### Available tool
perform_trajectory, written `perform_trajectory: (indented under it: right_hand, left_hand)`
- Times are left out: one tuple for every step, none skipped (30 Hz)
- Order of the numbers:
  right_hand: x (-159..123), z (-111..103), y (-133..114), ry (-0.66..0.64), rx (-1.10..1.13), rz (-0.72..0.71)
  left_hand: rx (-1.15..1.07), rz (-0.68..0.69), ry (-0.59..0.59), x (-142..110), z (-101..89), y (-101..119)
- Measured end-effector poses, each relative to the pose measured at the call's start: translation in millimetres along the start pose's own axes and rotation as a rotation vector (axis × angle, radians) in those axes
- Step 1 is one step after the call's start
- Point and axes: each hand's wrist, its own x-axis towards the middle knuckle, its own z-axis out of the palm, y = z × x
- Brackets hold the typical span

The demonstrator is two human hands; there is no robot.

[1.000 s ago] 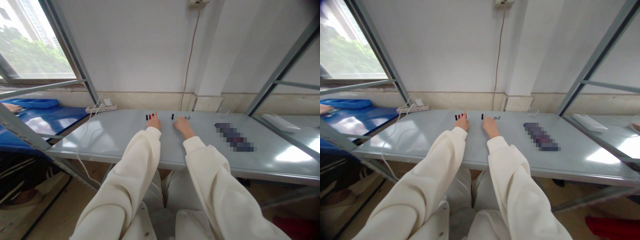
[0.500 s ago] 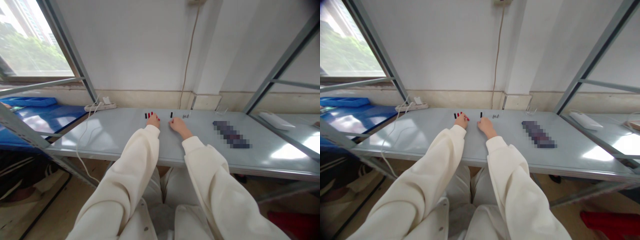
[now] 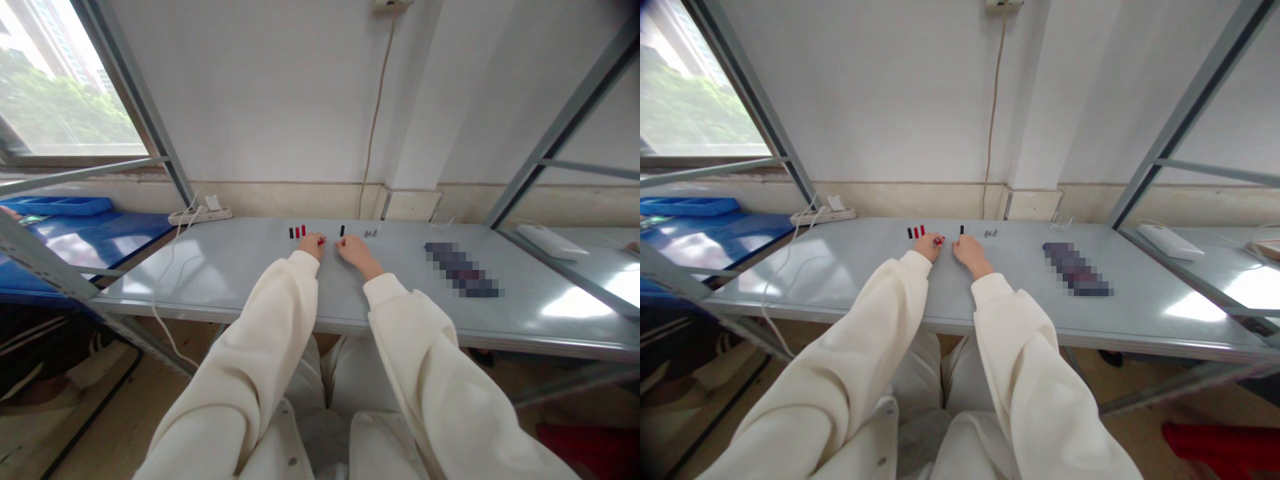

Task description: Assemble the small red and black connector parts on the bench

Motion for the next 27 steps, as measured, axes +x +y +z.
perform_trajectory:
  right_hand:
    - [0.9, 0.0, -0.5, 0.015, 0.022, 0.012]
    - [2.0, 0.0, -1.1, 0.033, 0.049, 0.024]
    - [3.1, -0.2, -1.8, 0.050, 0.081, 0.032]
    - [4.3, -0.4, -2.4, 0.066, 0.116, 0.037]
    - [5.4, -0.8, -2.9, 0.085, 0.152, 0.037]
    - [6.3, -1.3, -3.1, 0.105, 0.189, 0.033]
    - [7.1, -1.9, -3.1, 0.127, 0.227, 0.028]
    - [7.7, -2.5, -2.9, 0.149, 0.267, 0.020]
    - [8.2, -3.0, -2.5, 0.169, 0.309, 0.013]
    - [8.5, -3.4, -2.0, 0.186, 0.355, 0.003]
    - [8.7, -3.7, -1.6, 0.202, 0.401, -0.008]
    - [8.6, -3.9, -1.4, 0.218, 0.448, -0.019]
    - [8.4, -4.0, -1.4, 0.235, 0.492, -0.029]
    - [8.1, -4.1, -1.6, 0.254, 0.532, -0.040]
    - [7.5, -4.3, -1.9, 0.273, 0.566, -0.047]
    - [6.8, -4.5, -2.4, 0.289, 0.593, -0.055]
    - [6.0, -4.9, -2.9, 0.303, 0.613, -0.059]
    - [5.1, -5.4, -3.3, 0.312, 0.627, -0.064]
    - [4.3, -6.0, -3.7, 0.321, 0.637, -0.067]
    - [3.3, -6.7, -4.1, 0.327, 0.642, -0.072]
    - [2.4, -7.4, -4.5, 0.332, 0.644, -0.077]
    - [1.4, -8.2, -5.0, 0.334, 0.641, -0.085]
    - [0.2, -9.1, -5.5, 0.335, 0.631, -0.095]
    - [-1.0, -10.0, -6.2, 0.338, 0.615, -0.107]
    - [-2.3, -10.9, -6.8, 0.340, 0.590, -0.119]
    - [-3.6, -11.8, -7.5, 0.342, 0.561, -0.130]
    - [-4.8, -12.5, -8.0, 0.342, 0.529, -0.140]
  left_hand:
    - [-0.084, -0.016, 0.016, 0.2, -0.3, 1.7]
    - [-0.174, -0.030, 0.028, 0.3, -1.0, 3.6]
    - [-0.266, -0.040, 0.034, 0.3, -1.9, 5.7]
    - [-0.356, -0.045, 0.037, 0.3, -2.9, 7.6]
    - [-0.441, -0.044, 0.038, 0.4, -3.9, 9.3]
    - [-0.517, -0.037, 0.039, 0.5, -4.7, 10.6]
    - [-0.583, -0.028, 0.040, 0.7, -5.3, 11.5]
    - [-0.638, -0.019, 0.042, 0.9, -5.7, 12.1]
    - [-0.685, -0.013, 0.044, 1.2, -6.0, 12.6]
    - [-0.726, -0.010, 0.048, 1.3, -6.4, 13.1]
    - [-0.765, -0.016, 0.054, 1.3, -7.1, 13.7]
    - [-0.804, -0.031, 0.059, 1.1, -8.1, 14.4]
    - [-0.844, -0.049, 0.061, 0.7, -9.5, 15.4]
    - [-0.881, -0.069, 0.058, 0.1, -11.3, 16.4]
    - [-0.916, -0.089, 0.049, -0.6, -13.3, 17.5]
    - [-0.948, -0.105, 0.034, -1.4, -15.1, 18.6]
    - [-0.978, -0.113, 0.015, -2.0, -16.7, 19.4]
    - [-1.002, -0.112, 0.000, -2.5, -17.9, 20.0]
    - [-1.016, -0.105, -0.008, -2.8, -18.5, 20.3]
    - [-1.021, -0.094, -0.012, -2.8, -18.6, 20.3]
    - [-1.019, -0.086, -0.011, -2.6, -18.3, 19.9]
    - [-1.014, -0.084, -0.008, -2.3, -17.7, 19.3]
    - [-1.009, -0.088, -0.003, -1.8, -17.0, 18.6]
    - [-1.006, -0.096, 0.003, -1.3, -16.3, 17.7]
    - [-1.007, -0.104, 0.009, -0.8, -15.8, 16.8]
    - [-1.008, -0.111, 0.016, -0.4, -15.5, 16.0]
    - [-1.007, -0.116, 0.024, -0.2, -15.4, 15.3]
